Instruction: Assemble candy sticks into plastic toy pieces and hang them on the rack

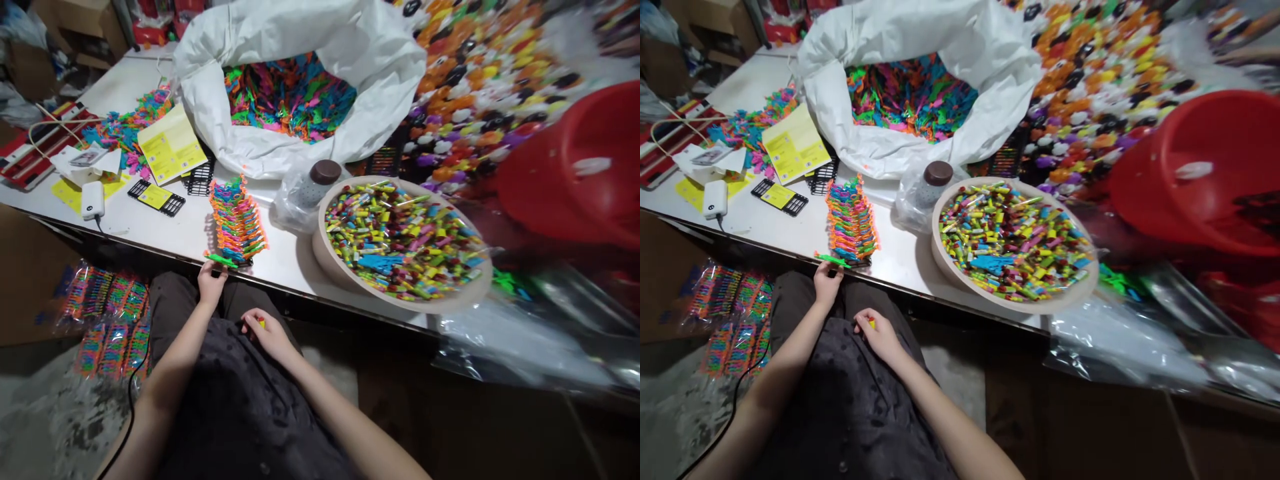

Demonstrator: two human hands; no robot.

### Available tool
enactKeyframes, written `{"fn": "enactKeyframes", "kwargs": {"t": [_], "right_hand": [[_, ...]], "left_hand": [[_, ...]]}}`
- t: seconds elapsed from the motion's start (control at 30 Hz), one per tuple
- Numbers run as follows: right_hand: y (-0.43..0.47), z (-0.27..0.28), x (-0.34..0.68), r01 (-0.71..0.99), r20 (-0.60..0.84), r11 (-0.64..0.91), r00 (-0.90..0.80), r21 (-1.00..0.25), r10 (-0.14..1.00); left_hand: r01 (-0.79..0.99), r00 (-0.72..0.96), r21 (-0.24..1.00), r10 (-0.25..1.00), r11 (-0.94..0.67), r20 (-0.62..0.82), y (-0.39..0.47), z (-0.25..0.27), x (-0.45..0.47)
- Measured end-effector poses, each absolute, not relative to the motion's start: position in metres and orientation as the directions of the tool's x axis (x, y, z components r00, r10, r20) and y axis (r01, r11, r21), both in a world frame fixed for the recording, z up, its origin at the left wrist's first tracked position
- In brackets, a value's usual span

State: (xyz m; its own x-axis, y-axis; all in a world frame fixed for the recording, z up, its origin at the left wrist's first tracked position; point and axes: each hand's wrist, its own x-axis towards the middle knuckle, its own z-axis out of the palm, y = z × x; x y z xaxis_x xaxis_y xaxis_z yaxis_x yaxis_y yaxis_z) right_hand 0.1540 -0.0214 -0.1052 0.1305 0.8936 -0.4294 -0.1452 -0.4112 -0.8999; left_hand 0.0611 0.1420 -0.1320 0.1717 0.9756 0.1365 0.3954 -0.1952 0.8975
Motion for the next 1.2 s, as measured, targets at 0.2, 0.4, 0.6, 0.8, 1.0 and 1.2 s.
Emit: {"fn": "enactKeyframes", "kwargs": {"t": [0.2, 0.4, 0.6, 0.8, 1.0, 1.2], "right_hand": [[-0.021, -0.109, 0.152, -0.188, -0.455, -0.43, 0.12, -0.883, 0.882], [-0.015, -0.114, 0.154, -0.175, -0.444, -0.423, 0.108, -0.889, 0.889], [-0.007, -0.116, 0.157, -0.176, -0.427, -0.405, 0.113, -0.897, 0.897], [-0.007, -0.103, 0.155, -0.085, -0.395, -0.387, 0.124, -0.918, 0.91], [-0.014, -0.035, 0.231, 0.605, 0.021, -0.026, 0.07, -0.796, 0.997], [-0.03, -0.019, 0.376, 0.87, 0.145, -0.391, 0.447, -0.3, 0.883]], "left_hand": [[0.495, 0.154, 0.848, 0.98, -0.189, 0.129, 0.144, -0.147, 0.063], [0.574, 0.207, 0.784, 0.968, -0.239, 0.144, 0.147, -0.15, 0.059], [0.631, 0.196, 0.734, 0.967, -0.252, 0.162, 0.146, -0.146, 0.067], [0.757, 0.117, 0.62, 0.977, -0.205, 0.179, 0.143, -0.135, 0.079], [0.786, 0.159, 0.569, 0.969, -0.24, 0.19, 0.153, -0.13, 0.082], [0.806, 0.163, 0.545, 0.972, -0.23, 0.169, 0.163, -0.124, 0.073]]}}
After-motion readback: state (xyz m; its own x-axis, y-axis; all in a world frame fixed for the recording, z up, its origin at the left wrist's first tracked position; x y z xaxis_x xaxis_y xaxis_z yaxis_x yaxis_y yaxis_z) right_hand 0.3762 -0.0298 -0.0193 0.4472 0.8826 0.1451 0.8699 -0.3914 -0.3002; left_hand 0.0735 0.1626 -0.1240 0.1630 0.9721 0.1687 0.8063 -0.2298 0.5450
